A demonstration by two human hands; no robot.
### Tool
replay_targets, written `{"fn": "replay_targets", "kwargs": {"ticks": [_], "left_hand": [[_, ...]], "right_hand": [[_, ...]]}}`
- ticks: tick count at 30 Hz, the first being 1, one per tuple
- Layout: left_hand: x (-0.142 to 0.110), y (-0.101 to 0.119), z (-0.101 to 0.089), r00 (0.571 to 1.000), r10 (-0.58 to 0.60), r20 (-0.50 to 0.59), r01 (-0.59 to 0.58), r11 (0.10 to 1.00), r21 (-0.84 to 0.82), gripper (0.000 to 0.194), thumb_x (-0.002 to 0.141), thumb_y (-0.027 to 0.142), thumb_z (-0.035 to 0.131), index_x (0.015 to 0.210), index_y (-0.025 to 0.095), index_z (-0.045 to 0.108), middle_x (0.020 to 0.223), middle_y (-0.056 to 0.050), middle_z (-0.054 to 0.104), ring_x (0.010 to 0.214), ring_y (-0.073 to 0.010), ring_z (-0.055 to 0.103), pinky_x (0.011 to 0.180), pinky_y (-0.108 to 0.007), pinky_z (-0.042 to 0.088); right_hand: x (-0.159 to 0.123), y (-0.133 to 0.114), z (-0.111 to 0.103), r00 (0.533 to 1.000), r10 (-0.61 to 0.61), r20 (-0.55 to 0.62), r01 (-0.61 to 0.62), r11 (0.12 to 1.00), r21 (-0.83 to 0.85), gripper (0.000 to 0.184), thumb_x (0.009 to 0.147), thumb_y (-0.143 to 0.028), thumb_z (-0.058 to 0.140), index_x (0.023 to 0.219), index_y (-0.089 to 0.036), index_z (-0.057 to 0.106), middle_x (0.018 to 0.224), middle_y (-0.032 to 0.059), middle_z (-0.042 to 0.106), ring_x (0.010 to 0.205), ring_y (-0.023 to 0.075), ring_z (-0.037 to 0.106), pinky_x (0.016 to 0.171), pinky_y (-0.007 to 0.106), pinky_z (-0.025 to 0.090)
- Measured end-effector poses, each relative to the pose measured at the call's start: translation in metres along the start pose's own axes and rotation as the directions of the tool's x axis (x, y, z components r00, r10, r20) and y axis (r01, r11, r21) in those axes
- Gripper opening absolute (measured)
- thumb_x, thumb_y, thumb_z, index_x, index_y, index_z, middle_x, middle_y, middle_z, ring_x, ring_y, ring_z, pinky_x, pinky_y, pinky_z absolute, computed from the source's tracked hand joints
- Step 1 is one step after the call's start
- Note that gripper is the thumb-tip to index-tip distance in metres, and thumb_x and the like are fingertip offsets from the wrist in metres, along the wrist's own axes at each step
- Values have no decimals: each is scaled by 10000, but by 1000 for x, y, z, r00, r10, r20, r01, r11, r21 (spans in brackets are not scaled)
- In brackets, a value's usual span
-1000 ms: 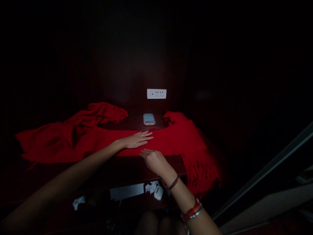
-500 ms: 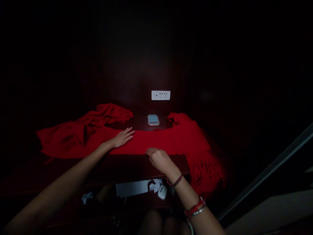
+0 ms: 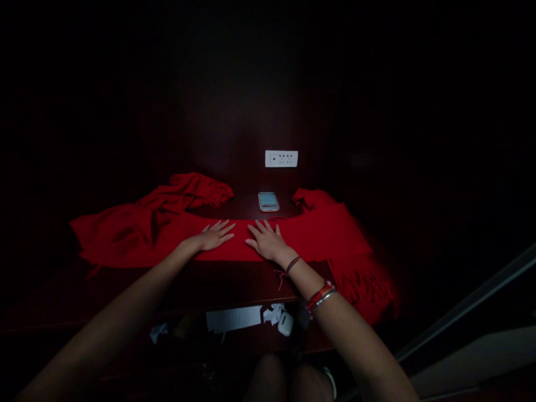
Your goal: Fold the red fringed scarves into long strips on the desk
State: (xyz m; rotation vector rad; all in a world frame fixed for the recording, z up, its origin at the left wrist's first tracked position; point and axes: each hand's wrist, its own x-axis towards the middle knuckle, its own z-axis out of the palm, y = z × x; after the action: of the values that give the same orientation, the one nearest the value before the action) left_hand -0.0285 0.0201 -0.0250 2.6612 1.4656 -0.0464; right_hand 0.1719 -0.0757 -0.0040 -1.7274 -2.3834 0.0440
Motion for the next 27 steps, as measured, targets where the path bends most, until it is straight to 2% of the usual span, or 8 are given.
{"fn": "replay_targets", "kwargs": {"ticks": [6,9,12,16,19,22,24,27], "left_hand": [[0,-1,-2,999,7,39,-7,1000,8,651,747,631,98,1296,282,115,1359,-60,54,1226,-282,57,924,-505,149],[-3,0,-3,1000,0,23,0,1000,1,651,746,631,94,1296,283,115,1361,-58,52,1227,-282,55,927,-501,146],[-4,1,-3,999,8,-45,-8,1000,-2,656,739,639,102,1296,291,109,1365,-44,-1,1229,-275,17,942,-490,116],[-4,1,-2,999,-38,15,38,999,-4,685,716,662,108,1295,297,100,1365,-43,20,1227,-286,20,938,-506,106],[-4,1,-2,997,-59,47,59,998,-4,692,713,665,101,1296,292,106,1364,-50,52,1226,-289,35,933,-514,114],[-7,3,-4,999,-41,8,41,999,-10,668,728,648,100,1294,295,122,1366,-46,51,1227,-284,43,937,-507,114],[-10,5,-6,998,-20,-64,19,1000,-10,651,738,636,104,1293,296,128,1368,-43,44,1229,-277,36,942,-501,105],[-13,11,-8,991,21,-131,-23,1000,-14,645,743,630,107,1295,296,119,1369,-33,26,1232,-264,18,952,-485,89]], "right_hand": [[2,6,18,998,46,41,-45,999,-27,502,829,-474,156,1263,-248,272,1337,55,228,1218,222,169,952,489,108],[-3,7,15,997,52,-49,-53,998,-18,497,833,-460,168,1265,-235,265,1333,59,237,1220,209,163,957,477,104],[-7,9,12,987,84,-133,-89,995,-35,490,834,-454,185,1265,-234,264,1336,55,230,1226,215,136,951,495,86],[-9,14,14,990,137,-16,-137,990,-38,489,832,-457,182,1243,-227,315,1317,66,274,1210,224,188,935,498,141],[-9,16,15,990,135,-38,-136,990,-27,488,833,-454,184,1243,-223,312,1313,67,283,1208,213,197,937,485,151],[-9,14,12,979,135,-156,-141,990,-24,490,829,-453,207,1242,-211,310,1320,72,266,1211,209,185,944,478,137],[-9,13,11,964,128,-233,-138,990,-29,493,829,-447,212,1248,-201,299,1328,72,247,1220,199,159,955,465,112],[-9,11,10,973,86,-215,-95,995,-31,501,826,-456,214,1261,-214,274,1335,59,233,1226,196,136,960,455,102]]}}
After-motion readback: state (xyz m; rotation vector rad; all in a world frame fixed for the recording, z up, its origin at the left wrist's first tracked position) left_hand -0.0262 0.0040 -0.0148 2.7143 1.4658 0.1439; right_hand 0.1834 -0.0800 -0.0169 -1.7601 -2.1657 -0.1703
